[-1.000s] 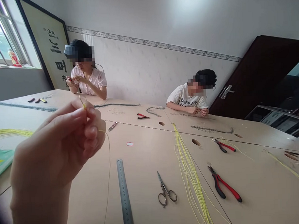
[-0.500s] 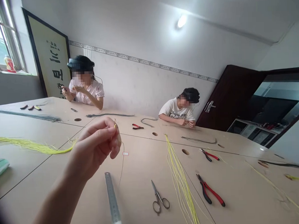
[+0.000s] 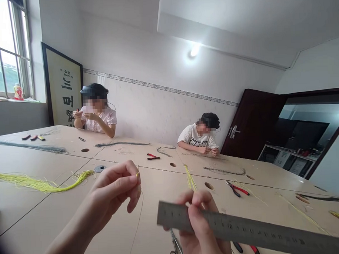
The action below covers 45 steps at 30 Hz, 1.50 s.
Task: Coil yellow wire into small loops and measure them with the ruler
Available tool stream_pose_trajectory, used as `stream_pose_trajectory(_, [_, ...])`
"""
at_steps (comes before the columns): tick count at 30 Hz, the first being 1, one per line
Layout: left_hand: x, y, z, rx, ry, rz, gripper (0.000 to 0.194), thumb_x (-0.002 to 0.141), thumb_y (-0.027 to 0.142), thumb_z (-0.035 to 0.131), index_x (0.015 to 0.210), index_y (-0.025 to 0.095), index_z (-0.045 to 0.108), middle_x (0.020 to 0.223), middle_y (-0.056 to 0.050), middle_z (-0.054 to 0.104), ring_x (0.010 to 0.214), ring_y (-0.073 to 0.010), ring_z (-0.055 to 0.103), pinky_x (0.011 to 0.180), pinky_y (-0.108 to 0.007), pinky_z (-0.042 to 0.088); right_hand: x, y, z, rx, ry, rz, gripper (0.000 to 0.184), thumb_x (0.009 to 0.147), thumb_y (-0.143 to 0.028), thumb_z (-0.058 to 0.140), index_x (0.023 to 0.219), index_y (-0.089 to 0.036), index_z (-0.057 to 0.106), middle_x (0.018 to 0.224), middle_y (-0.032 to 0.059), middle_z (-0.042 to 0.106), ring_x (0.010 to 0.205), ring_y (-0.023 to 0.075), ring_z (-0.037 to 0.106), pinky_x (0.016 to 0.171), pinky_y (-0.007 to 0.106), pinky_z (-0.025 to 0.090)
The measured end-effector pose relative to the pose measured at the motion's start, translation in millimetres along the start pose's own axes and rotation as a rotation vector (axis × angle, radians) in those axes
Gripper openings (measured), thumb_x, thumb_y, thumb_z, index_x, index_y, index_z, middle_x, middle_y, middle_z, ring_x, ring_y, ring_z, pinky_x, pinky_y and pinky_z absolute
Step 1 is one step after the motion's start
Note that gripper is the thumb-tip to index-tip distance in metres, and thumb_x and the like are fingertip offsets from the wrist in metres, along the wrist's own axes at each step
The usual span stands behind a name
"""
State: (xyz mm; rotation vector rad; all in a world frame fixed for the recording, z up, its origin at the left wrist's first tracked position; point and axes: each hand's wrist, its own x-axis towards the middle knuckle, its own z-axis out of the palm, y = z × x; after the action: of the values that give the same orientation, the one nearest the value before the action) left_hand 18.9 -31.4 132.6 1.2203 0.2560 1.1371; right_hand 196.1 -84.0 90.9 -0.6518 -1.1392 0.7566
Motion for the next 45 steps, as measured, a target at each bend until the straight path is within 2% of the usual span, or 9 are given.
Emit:
stream_pose_trajectory(2, [1,-3,1.4,0.021,-0.021,-0.009,0.019,0.081,0.024,0.063,0.066,0.015,0.056,0.050,0.002,0.057,0.045,-0.0065,0.050,0.048,-0.017,0.036,17,-2,13,0.025,-0.059,-0.131,0.006,0.090,-0.030,0.055,0.090,-0.031,0.061,0.086,-0.0010,0.062,0.074,0.0132,0.065,0.064,0.024,0.060])
stream_pose_trajectory(5, [2,-9,1.7,0.036,-0.031,-0.014,0.020,0.082,0.027,0.063,0.067,0.016,0.056,0.052,0.003,0.056,0.047,-0.0060,0.049,0.050,-0.018,0.035,32,-4,28,0.108,-0.120,-0.209,0.009,0.089,-0.030,0.056,0.089,-0.029,0.065,0.084,-0.0019,0.064,0.085,0.0133,0.067,0.077,0.025,0.060])
stream_pose_trajectory(8, [4,-14,0.3,0.045,-0.030,-0.019,0.022,0.083,0.029,0.063,0.067,0.016,0.055,0.054,0.004,0.054,0.047,-0.0057,0.047,0.054,-0.020,0.035,38,-1,32,0.172,-0.219,-0.181,0.010,0.090,-0.028,0.055,0.086,-0.028,0.063,0.080,-0.0037,0.065,0.090,0.0124,0.068,0.081,0.022,0.058])
stream_pose_trajectory(12, [6,-20,-0.4,0.040,0.007,-0.078,0.020,0.082,0.030,0.062,0.068,0.017,0.055,0.052,0.004,0.054,0.052,-0.0074,0.048,0.060,-0.021,0.035,44,9,20,0.199,-0.356,-0.077,0.014,0.094,-0.026,0.047,0.090,-0.030,0.060,0.089,-0.0037,0.068,0.097,0.0107,0.066,0.084,0.020,0.056])
stream_pose_trajectory(16, [10,-25,3.0,0.063,0.005,-0.143,0.021,0.081,0.033,0.062,0.068,0.018,0.055,0.049,0.004,0.052,0.055,-0.0098,0.048,0.068,-0.024,0.036,50,13,5,0.249,-0.359,-0.043,0.012,0.093,-0.025,0.049,0.088,-0.030,0.059,0.085,-0.0028,0.068,0.094,0.0132,0.068,0.083,0.025,0.058])
stream_pose_trajectory(20, [14,-30,7.3,0.033,0.004,-0.199,0.019,0.081,0.031,0.063,0.067,0.020,0.057,0.050,0.004,0.051,0.056,-0.0110,0.050,0.064,-0.025,0.038,57,12,-3,0.220,-0.352,-0.052,0.009,0.093,-0.026,0.051,0.087,-0.029,0.058,0.081,-0.0032,0.066,0.091,0.0140,0.068,0.080,0.028,0.060])
stream_pose_trajectory(28, [16,-34,6.9,-0.042,-0.003,-0.177,0.021,0.079,0.033,0.071,0.067,0.018,0.064,0.056,0.001,0.060,0.057,-0.0086,0.053,0.058,-0.018,0.042,57,9,-4,0.114,-0.355,-0.112,0.007,0.093,-0.028,0.053,0.086,-0.029,0.055,0.082,-0.0048,0.068,0.086,0.0120,0.067,0.072,0.023,0.059])
stream_pose_trajectory(37, [15,-31,9.4,-0.026,-0.071,-0.197,0.027,0.076,0.041,0.074,0.068,0.017,0.064,0.051,0.003,0.054,0.051,-0.0062,0.050,0.055,-0.016,0.039,55,5,-7,0.071,-0.378,-0.132,0.011,0.093,-0.033,0.052,0.082,-0.029,0.052,0.077,-0.0035,0.065,0.086,0.0140,0.066,0.076,0.028,0.060])
stream_pose_trajectory(45, [14,-32,12.0,0.058,-0.052,-0.188,0.040,0.073,0.048,0.073,0.060,0.015,0.053,0.051,0.004,0.045,0.045,-0.0045,0.045,0.046,-0.013,0.034,51,2,-3,0.252,-0.391,-0.068,0.009,0.091,-0.027,0.055,0.082,-0.027,0.057,0.078,-0.0038,0.067,0.087,0.0122,0.064,0.081,0.027,0.057])
